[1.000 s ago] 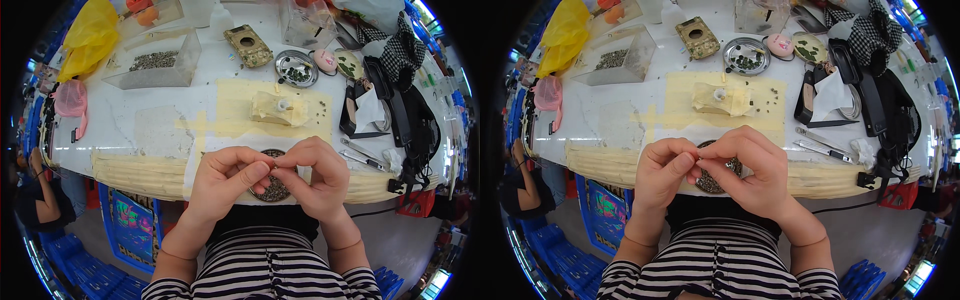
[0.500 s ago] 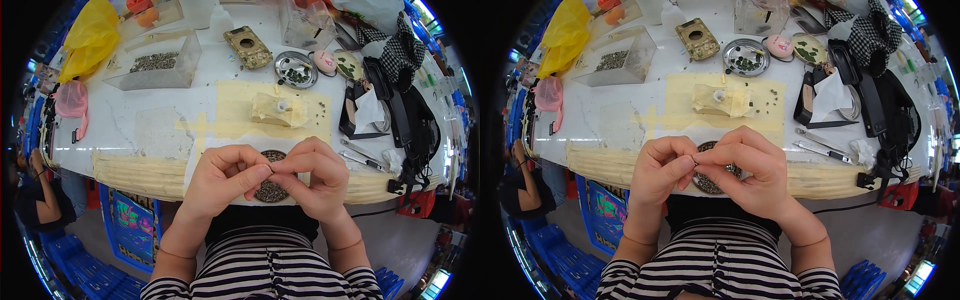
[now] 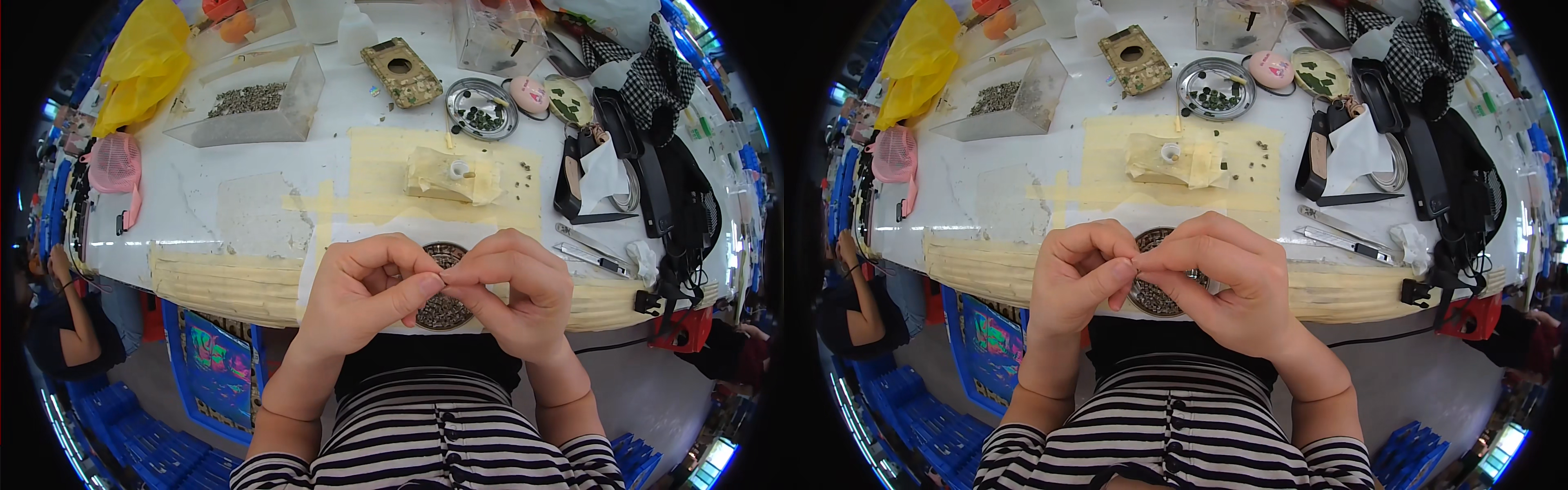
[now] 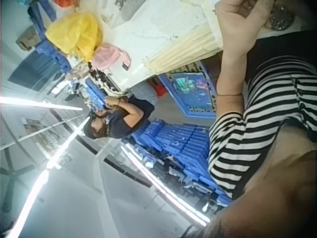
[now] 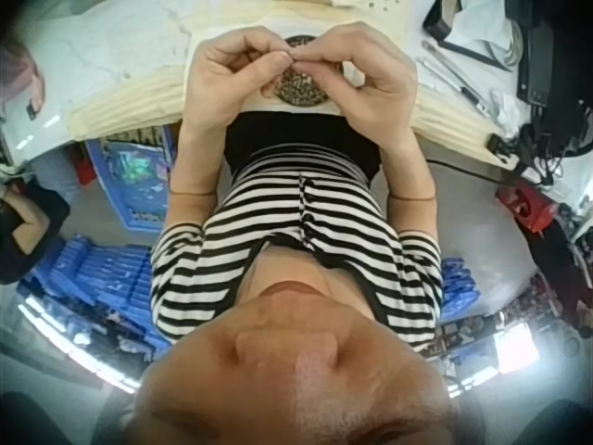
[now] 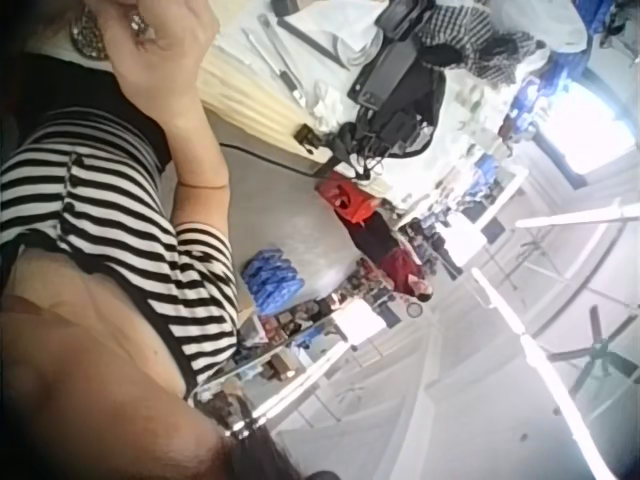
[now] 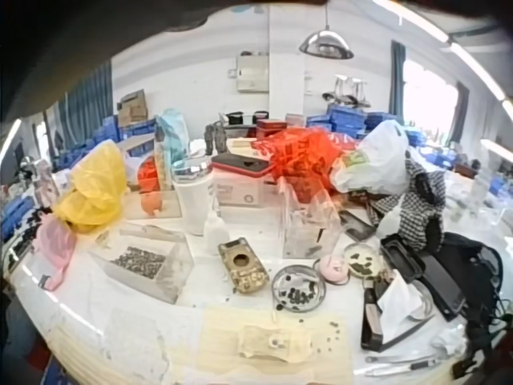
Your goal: Assembling small plastic parts for a model tank at a workbench.
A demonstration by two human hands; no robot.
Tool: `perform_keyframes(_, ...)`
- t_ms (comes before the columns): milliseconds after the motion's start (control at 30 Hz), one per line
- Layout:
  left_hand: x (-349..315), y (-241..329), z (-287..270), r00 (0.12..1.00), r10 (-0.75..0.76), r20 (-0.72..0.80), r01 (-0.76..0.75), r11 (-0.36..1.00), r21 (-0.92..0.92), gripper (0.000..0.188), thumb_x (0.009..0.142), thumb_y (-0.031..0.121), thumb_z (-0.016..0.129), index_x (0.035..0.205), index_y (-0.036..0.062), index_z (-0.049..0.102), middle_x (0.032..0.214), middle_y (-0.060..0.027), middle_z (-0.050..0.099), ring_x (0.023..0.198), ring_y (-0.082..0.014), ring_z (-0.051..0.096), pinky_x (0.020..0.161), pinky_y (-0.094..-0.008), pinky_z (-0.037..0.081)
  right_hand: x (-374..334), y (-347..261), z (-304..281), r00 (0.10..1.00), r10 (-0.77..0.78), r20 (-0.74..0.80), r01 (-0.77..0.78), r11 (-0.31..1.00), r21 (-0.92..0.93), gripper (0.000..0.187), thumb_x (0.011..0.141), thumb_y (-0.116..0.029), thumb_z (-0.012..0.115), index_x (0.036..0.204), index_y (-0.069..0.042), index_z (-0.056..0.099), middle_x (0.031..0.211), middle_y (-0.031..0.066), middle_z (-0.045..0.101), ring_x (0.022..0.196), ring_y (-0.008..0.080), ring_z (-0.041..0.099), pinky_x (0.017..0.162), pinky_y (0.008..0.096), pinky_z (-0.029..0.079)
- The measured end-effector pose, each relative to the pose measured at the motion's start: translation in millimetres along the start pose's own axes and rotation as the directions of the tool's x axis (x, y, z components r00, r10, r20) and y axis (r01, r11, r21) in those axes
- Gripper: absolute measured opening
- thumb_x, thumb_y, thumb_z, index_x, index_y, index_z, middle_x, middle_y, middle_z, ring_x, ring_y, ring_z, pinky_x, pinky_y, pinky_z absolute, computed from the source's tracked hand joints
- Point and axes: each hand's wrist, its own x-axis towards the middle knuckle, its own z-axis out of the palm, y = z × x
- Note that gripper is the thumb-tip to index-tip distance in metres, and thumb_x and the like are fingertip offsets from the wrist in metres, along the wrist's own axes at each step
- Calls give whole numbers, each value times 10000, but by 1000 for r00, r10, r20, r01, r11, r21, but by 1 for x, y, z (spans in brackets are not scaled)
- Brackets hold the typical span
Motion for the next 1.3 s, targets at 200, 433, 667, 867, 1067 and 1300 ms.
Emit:
perform_keyframes(200,-3,-7,10,997,26,-75,-34,993,-112,81,932,42,664,970,-29,673,774,-19,644,633,-43,585,553,-173,479,-3,0,8,991,-106,-85,97,989,-110,222,718,53,795,913,-42,745,860,72,682,729,178,665,592,272,537)
perform_keyframes(433,-6,-10,16,984,127,-122,-136,988,-66,67,927,-10,649,982,-45,663,878,-48,646,659,-56,599,584,-185,516,-3,3,6,990,-112,-91,105,991,-77,255,700,71,793,922,-45,743,858,71,673,717,177,655,573,268,523)
perform_keyframes(667,-6,-12,13,986,141,-93,-150,984,-97,95,910,-31,662,1003,-44,679,942,-69,645,714,-80,626,600,-190,526,-2,3,6,972,-215,-95,198,967,-161,270,685,75,782,924,-44,739,858,64,673,719,182,645,582,272,510)
perform_keyframes(867,-7,1,10,971,229,-69,-210,955,211,151,829,-74,724,971,-23,713,923,-76,651,741,-98,637,625,-212,534,3,-2,-6,983,-184,17,185,970,-159,231,729,46,776,942,-32,733,868,73,681,723,190,648,617,279,522)
perform_keyframes(1067,-1,-4,8,757,640,131,-531,487,694,244,742,-73,781,968,4,730,870,-94,684,743,-157,652,598,-250,520,-1,0,-2,994,108,27,-110,989,100,78,836,-3,728,911,3,705,856,84,677,740,154,645,656,253,518)
perform_keyframes(1300,0,-9,7,667,716,208,-619,376,689,278,725,-66,787,986,17,739,903,-89,694,729,-179,647,597,-260,515,-6,-5,1,901,377,216,-433,740,515,96,953,-57,644,961,39,642,867,28,643,784,74,601,705,221,497)
